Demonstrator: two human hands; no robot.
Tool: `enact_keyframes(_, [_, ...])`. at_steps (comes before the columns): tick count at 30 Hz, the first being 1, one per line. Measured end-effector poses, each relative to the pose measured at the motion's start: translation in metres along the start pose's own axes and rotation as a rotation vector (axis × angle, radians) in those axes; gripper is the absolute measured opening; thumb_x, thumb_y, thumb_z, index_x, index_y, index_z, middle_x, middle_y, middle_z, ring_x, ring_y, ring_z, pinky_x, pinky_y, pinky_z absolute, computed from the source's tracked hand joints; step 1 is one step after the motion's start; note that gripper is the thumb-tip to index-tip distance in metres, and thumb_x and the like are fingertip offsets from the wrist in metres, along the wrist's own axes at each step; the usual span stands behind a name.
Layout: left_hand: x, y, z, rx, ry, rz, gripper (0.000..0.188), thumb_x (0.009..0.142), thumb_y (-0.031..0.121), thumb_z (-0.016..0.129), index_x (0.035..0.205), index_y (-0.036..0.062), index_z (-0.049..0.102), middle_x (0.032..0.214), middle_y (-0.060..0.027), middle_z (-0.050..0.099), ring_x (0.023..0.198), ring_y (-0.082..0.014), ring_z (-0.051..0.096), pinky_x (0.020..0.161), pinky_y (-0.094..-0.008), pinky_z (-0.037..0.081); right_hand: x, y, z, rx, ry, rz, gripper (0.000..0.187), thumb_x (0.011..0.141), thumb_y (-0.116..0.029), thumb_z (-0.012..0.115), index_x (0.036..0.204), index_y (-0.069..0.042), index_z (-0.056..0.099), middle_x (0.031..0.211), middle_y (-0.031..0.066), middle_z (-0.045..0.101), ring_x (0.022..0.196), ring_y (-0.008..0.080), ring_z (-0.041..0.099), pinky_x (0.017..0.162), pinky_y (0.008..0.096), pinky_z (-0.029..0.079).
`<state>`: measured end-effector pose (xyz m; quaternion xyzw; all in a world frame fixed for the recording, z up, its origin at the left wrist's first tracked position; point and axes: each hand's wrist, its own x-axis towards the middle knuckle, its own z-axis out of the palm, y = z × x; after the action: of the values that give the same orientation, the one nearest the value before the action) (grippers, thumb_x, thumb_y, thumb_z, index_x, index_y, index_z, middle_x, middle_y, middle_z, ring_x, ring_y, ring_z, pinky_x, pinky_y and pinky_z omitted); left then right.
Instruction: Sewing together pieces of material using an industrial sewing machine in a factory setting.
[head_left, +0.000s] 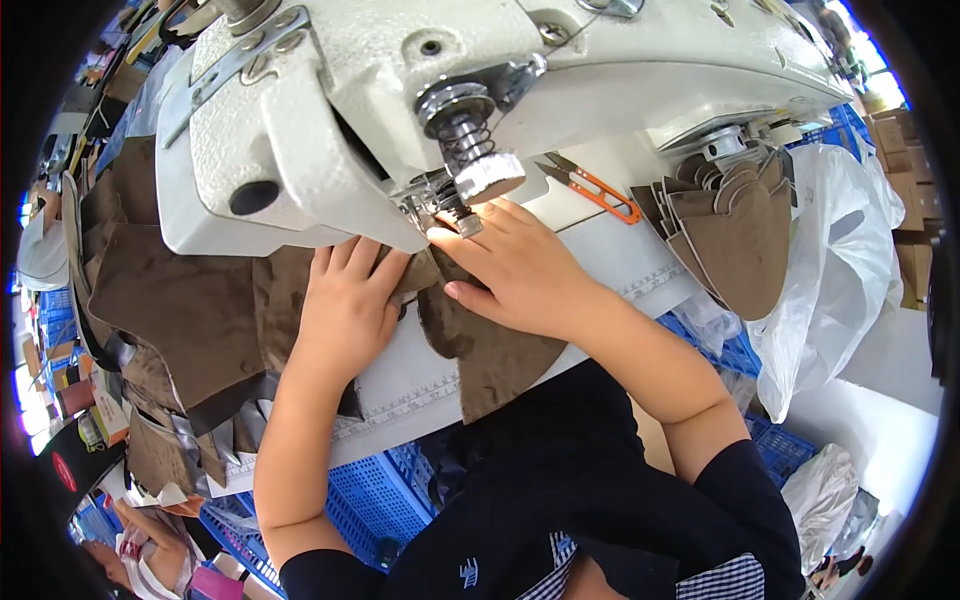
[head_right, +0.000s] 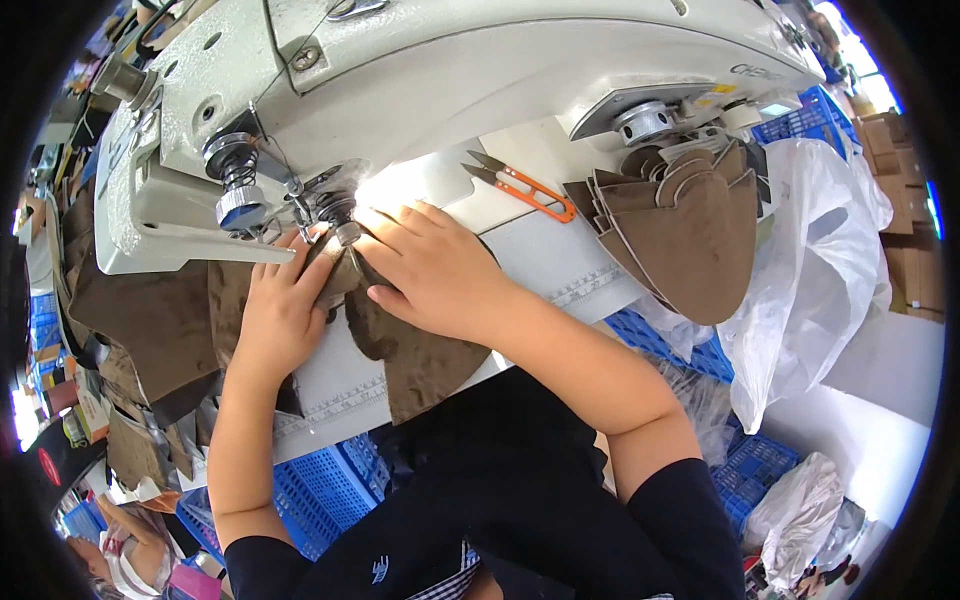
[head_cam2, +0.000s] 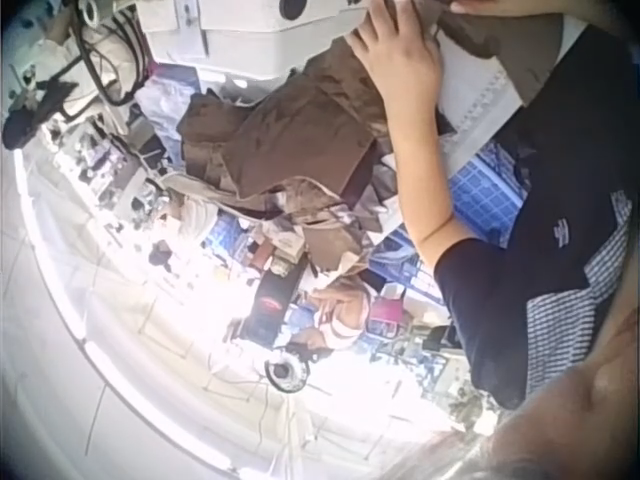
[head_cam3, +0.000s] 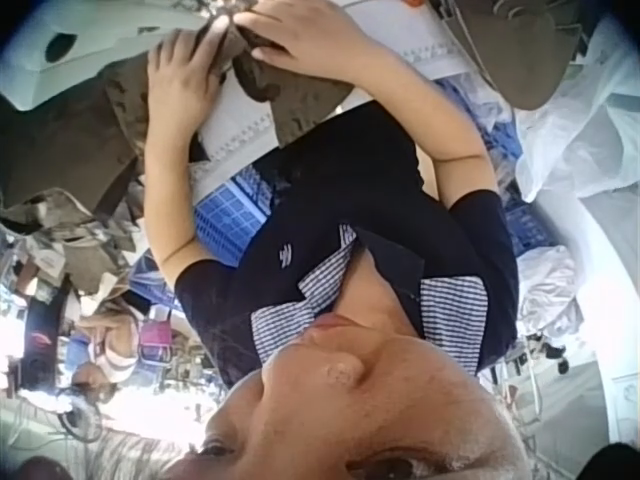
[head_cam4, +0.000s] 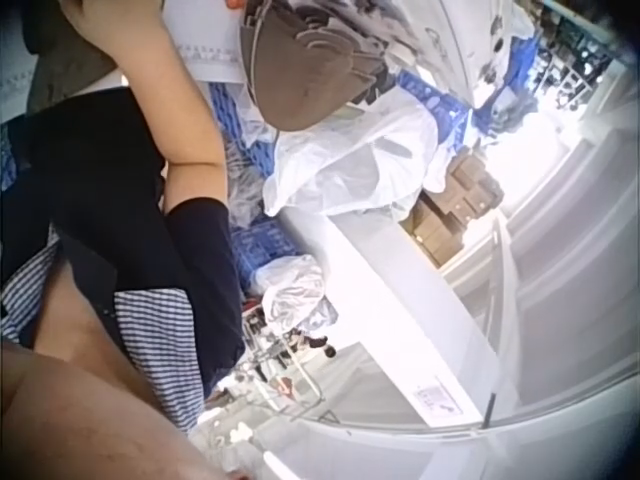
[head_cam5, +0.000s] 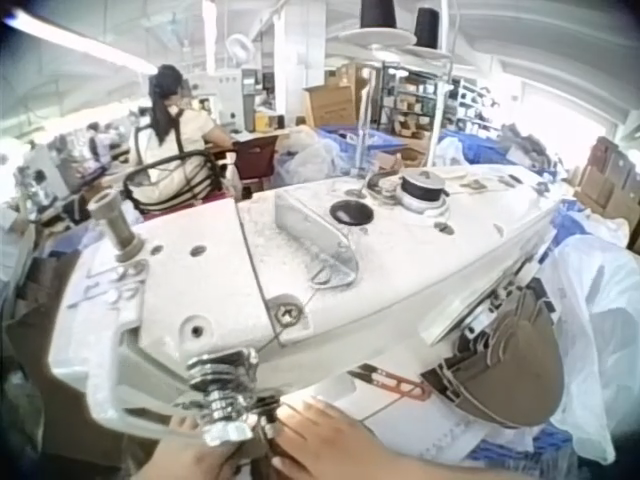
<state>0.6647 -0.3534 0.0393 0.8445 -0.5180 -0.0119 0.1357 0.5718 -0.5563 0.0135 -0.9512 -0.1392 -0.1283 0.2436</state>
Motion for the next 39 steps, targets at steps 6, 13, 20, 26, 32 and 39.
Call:
enact_keyframes(6, [0.0,-0.002,0.001,-0.009,-0.016,-0.031,0.051,0.066,0.0,0.058,0.116,0.0031,0.057,0.129,-0.0193,0.049,0.121,-0.0423,0.045,0.101,-0.0507,0.036,0.001,0.0,-0.001,0.02,-0.015,0.01,0.044,0.077,-0.026,0.069,0.114,-0.007,0.055,0.122,0.0134,0.054,0.12,0.0302,0.047,0.106,0.0445,0.035])
enact_keyframes(13, [0.003,0.0,0.0,-0.025,0.012,-0.029,0.05,0.064,-0.001,0.058,0.114,0.0027,0.059,0.121,-0.0171,0.054,0.117,-0.0401,0.047,0.099,-0.05,0.038,0.0,0.002,-0.004,0.028,0.009,-0.007,0.042,0.077,-0.025,0.069,0.113,-0.008,0.055,0.124,0.0128,0.053,0.122,0.0299,0.046,0.106,0.0449,0.033])
enact_keyframes(20, [0.004,-0.008,0.002,-0.408,0.042,-0.145,0.043,0.062,-0.011,0.05,0.1,-0.0008,0.068,0.099,-0.0112,0.061,0.101,-0.0334,0.053,0.089,-0.0392,0.044,-0.004,0.003,-0.01,0.004,0.035,-0.067,0.044,0.079,-0.025,0.067,0.119,-0.012,0.055,0.118,0.0122,0.053,0.118,0.0313,0.045,0.103,0.0466,0.035])
enact_keyframes(26, [0.006,0.0,0.001,-0.194,0.076,0.012,0.046,0.063,-0.009,0.053,0.105,0.0035,0.068,0.106,-0.0092,0.06,0.1,-0.0336,0.054,0.086,-0.0404,0.044,-0.006,0.002,-0.005,0.009,0.057,-0.054,0.044,0.079,-0.025,0.067,0.119,-0.012,0.055,0.115,0.0123,0.053,0.116,0.0314,0.046,0.102,0.0462,0.036])
enact_keyframes(32, [0.007,0.002,-0.001,-0.127,0.053,0.053,0.043,0.065,-0.004,0.058,0.106,0.0065,0.068,0.108,-0.0072,0.06,0.1,-0.0316,0.054,0.086,-0.0416,0.044,-0.006,-0.002,-0.006,-0.004,0.024,-0.022,0.04,0.079,-0.025,0.068,0.114,-0.011,0.056,0.126,0.0112,0.052,0.122,0.03,0.045,0.105,0.0446,0.034])
enact_keyframes(39, [0.008,-0.001,0.0,-0.038,0.1,0.082,0.041,0.066,-0.003,0.06,0.105,0.0074,0.068,0.107,-0.0061,0.06,0.104,-0.0302,0.055,0.087,-0.0425,0.044,0.001,0.002,0.002,-0.017,0.133,-0.061,0.044,0.079,-0.025,0.068,0.12,-0.014,0.057,0.105,0.0091,0.053,0.111,0.0291,0.048,0.099,0.0445,0.037])
